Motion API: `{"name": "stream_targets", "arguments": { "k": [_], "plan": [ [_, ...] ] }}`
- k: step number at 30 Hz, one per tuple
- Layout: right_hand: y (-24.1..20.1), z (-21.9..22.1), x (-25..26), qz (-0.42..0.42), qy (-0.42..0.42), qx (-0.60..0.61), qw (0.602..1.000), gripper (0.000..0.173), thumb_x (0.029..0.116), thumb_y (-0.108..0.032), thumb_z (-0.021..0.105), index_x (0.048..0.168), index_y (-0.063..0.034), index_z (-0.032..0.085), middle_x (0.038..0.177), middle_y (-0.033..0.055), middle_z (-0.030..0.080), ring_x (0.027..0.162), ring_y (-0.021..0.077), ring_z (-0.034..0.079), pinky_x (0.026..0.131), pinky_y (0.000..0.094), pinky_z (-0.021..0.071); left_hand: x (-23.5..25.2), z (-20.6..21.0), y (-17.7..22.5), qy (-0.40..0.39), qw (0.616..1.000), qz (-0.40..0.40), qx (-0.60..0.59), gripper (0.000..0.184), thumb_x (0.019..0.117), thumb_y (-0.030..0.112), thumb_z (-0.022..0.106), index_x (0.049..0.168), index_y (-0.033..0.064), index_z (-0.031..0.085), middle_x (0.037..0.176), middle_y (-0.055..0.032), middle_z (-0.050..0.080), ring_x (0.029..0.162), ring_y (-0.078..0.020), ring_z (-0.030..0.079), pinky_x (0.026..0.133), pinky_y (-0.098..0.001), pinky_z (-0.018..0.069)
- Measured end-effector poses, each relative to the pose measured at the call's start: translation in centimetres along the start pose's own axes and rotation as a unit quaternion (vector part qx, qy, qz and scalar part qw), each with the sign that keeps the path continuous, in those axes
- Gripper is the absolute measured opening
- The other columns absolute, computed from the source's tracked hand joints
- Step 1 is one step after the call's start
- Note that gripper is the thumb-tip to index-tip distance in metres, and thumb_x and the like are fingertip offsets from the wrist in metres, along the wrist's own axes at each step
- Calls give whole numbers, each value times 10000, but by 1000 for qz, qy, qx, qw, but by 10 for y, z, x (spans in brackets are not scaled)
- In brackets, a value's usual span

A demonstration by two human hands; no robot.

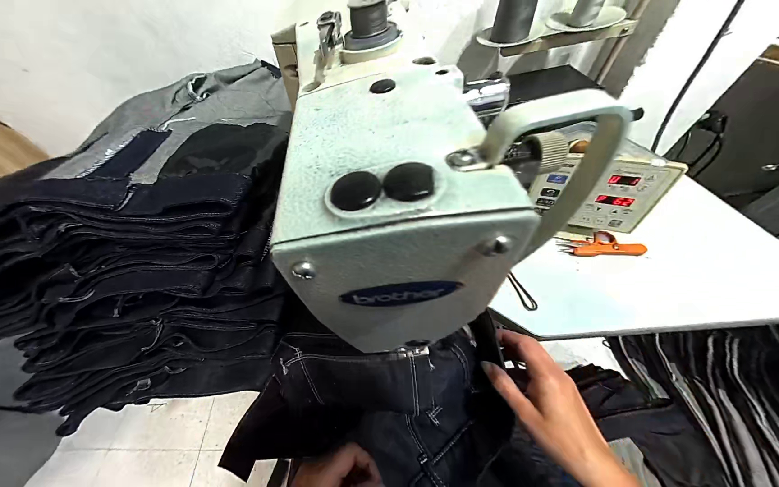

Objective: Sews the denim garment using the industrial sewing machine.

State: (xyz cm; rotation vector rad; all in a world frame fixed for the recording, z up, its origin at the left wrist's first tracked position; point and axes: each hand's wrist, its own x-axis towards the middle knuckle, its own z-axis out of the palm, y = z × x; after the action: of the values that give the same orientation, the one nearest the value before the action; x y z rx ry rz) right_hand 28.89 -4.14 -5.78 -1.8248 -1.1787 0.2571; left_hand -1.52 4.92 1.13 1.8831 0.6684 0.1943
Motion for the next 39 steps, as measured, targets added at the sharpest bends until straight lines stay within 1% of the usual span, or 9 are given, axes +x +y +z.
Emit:
{"name": "stream_targets", "arguments": {
  "k": [5, 12, 16, 19, 23, 26, 29, 35, 39],
  "plan": [
    [5, 12, 10, 73, 14, 55, 996, 377, 1006, -301, 506, 1199, -26, 677, 919, 86, 729, 829, 162, 710, 739, 404, 571, 32, 25, 21, 122, 981, -115, -93, 393, 1101, 236, 384, 1165, -71, 619, 889, -87, 695, 701, -125, 681, 669, -319, 601],
    [50, -14, 63, 262, -138, 425, 856, 267, 1077, -263, 440, 1007, -135, 664, 817, -12, 725, 720, 70, 693, 654, 277, 596, 85, 24, 19, 286, 946, -137, -69, 480, 1043, 362, 483, 662, 97, 602, 560, 42, 599, 469, -54, 568, 500, -252, 500],
    [102, -76, 106, 98, -385, 295, 869, 307, 864, -565, 707, 677, -322, 697, 633, -154, 655, 554, -64, 575, 511, 159, 478, 49, -5, -15, 188, 982, -3, -20, 471, 972, 462, 614, 729, 63, 677, 587, 40, 610, 494, -25, 555, 508, -246, 497],
    [74, -53, 107, 64, -502, 193, 841, 336, 931, -465, 640, 684, -237, 620, 618, -153, 557, 561, -44, 507, 540, 195, 423, 13, -29, -44, 67, 989, -62, -116, 295, 975, 397, 611, 881, 132, 698, 656, 111, 655, 529, 31, 577, 509, -181, 503],
    [42, -40, 72, -145, -241, -12, 960, 403, 933, -494, 639, 906, -103, 737, 771, 13, 681, 687, 122, 640, 625, 368, 537, -18, -85, -20, -45, 982, -147, 107, 511, 1057, 417, 484, 934, -1, 752, 716, -100, 705, 596, -205, 664, 624, -454, 578],
    [-18, -55, 41, -315, -127, -116, 933, 171, 1020, -280, 588, 1014, -160, 709, 927, 128, 677, 889, 304, 658, 777, 481, 518, 22, -101, 2, 153, 948, -8, 278, 388, 1015, 440, 554, 974, 108, 752, 826, -35, 711, 748, -177, 687, 699, -457, 581],
    [-69, -38, 5, -439, -235, -116, 859, 246, 1034, -111, 563, 1177, -215, 734, 912, 95, 676, 885, 277, 650, 833, 425, 505, 88, -84, 15, 89, 983, 8, 163, 352, 965, 353, 679, 1198, 92, 717, 1150, -71, 712, 1115, -173, 653, 1015, -441, 510],
    [-79, -32, 16, -451, -105, -197, 864, 335, 1057, -85, 461, 1359, -113, 603, 801, 71, 572, 784, 256, 556, 796, 360, 452, 105, -43, 1, -28, 992, 114, -44, 274, 946, 276, 707, 837, 25, 699, 772, 43, 634, 744, 46, 551, 703, -162, 455],
    [-69, -32, 27, -432, -46, -234, 870, 307, 1037, -89, 490, 1259, -176, 684, 1034, 102, 582, 972, 266, 521, 894, 335, 409, 102, -40, -4, 7, 989, 145, -14, 341, 948, 349, 714, 786, 49, 698, 755, 39, 640, 738, 33, 556, 696, -168, 447]
  ]
}}
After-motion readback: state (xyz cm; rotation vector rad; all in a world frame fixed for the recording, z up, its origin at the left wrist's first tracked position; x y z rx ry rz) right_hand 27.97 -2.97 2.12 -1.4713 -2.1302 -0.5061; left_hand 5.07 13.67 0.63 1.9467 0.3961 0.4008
